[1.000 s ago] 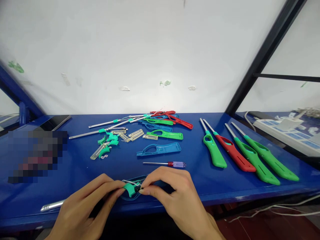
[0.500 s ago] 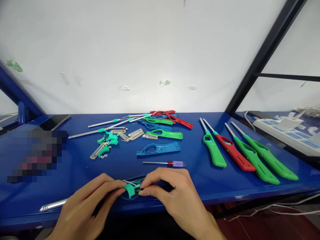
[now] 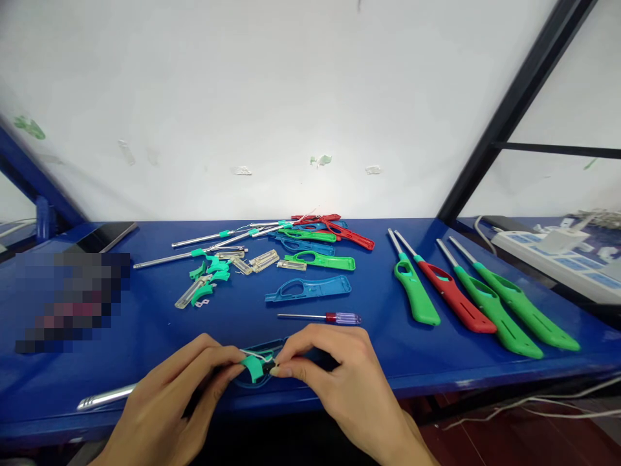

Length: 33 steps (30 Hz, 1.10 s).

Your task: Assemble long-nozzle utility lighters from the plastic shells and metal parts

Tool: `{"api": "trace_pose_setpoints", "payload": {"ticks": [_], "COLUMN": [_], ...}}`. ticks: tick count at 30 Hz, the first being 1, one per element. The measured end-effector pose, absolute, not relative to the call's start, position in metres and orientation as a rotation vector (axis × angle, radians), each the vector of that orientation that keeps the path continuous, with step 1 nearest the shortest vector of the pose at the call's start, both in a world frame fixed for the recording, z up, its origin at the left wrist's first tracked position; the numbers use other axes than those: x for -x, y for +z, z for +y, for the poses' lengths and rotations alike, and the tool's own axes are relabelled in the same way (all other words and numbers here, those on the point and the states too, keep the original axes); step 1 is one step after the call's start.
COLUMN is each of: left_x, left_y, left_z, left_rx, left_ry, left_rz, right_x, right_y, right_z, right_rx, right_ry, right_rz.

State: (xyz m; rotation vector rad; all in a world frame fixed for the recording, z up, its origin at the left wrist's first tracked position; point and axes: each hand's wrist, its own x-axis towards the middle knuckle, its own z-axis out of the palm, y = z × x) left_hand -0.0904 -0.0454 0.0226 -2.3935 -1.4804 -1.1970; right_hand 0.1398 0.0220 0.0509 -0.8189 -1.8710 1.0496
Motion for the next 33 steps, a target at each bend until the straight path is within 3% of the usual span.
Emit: {"api": "trace_pose_setpoints", "payload": {"ticks": [33], "left_x": [0.0923], "left_y": [0.0213], "left_z": [-0.0447], "left_rx": [2.431], "left_ry": [-1.193], "left_rz": [-1.414], "right_x": [-0.1407], "right_y": [0.0441], "right_z": [0.0247], "right_rx": [0.777], "right_ry": [1.018], "right_rz": [-1.878]}}
